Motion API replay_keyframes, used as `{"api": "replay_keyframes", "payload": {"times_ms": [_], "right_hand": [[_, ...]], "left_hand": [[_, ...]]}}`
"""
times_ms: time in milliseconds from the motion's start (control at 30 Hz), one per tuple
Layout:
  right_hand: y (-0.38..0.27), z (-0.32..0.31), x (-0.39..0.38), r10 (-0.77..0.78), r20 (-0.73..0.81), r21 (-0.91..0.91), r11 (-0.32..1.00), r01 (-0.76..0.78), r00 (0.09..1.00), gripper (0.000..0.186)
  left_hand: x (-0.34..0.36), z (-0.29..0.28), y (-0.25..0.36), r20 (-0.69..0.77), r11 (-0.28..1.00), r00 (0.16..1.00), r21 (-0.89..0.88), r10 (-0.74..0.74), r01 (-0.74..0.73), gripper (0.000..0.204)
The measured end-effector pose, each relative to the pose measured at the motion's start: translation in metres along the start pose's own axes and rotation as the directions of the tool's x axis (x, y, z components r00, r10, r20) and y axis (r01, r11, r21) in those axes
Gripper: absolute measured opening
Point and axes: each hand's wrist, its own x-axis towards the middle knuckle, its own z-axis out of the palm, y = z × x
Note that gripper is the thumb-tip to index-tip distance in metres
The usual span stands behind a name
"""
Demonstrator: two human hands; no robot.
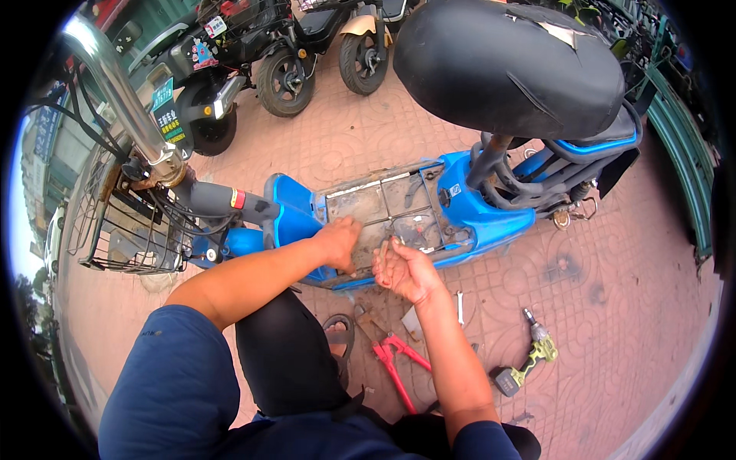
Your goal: The person works on the wiring and components under the footboard of a blue electric scooter by hand and using pliers, then walks to a bag to discard parts before returning to manipulate wires.
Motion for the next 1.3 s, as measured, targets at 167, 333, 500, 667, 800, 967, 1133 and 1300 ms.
{"api": "replay_keyframes", "payload": {"times_ms": [167,333,500,667,800,967,1133,1300], "right_hand": [[0.0,0.002,0.003,-0.004,-0.027,0.03,1.0,0.004,1.0,0.031],[0.0,0.003,0.006,-0.015,-0.019,0.033,0.999,0.015,1.0,0.03],[-0.002,0.006,0.007,-0.01,-0.024,0.091,0.996,0.012,1.0,0.024],[-0.003,-0.001,0.001,0.009,0.015,0.075,0.997,-0.01,1.0,0.017],[-0.003,0.0,0.003,-0.041,0.03,0.03,0.999,0.04,0.999,0.016],[-0.005,0.007,0.009,-0.031,-0.02,0.053,0.998,0.032,0.999,0.015],[-0.006,0.01,0.003,-0.025,-0.015,0.056,0.998,0.026,1.0,0.015],[-0.006,0.007,0.0,-0.032,0.005,0.055,0.998,0.031,0.999,0.016]], "left_hand": [[-0.003,-0.004,-0.005,0.072,0.999,0.997,0.042,-0.038,0.035,0.089],[-0.004,0.002,-0.001,0.037,0.994,0.999,0.106,-0.007,0.003,0.089],[-0.004,-0.005,0.007,0.033,0.996,0.999,0.087,-0.012,0.009,0.085],[-0.009,-0.007,0.006,0.0,0.996,1.0,0.089,-0.004,0.004,0.087],[-0.008,-0.012,0.013,0.028,0.995,0.999,0.086,-0.044,0.042,0.091],[-0.007,-0.004,0.003,-0.016,0.998,0.998,0.043,-0.054,0.055,0.095],[-0.002,-0.004,-0.002,0.002,0.998,0.999,-0.022,-0.052,0.052,0.09],[-0.001,-0.004,0.0,-0.029,1.0,0.999,-0.001,-0.013,0.013,0.086]]}}
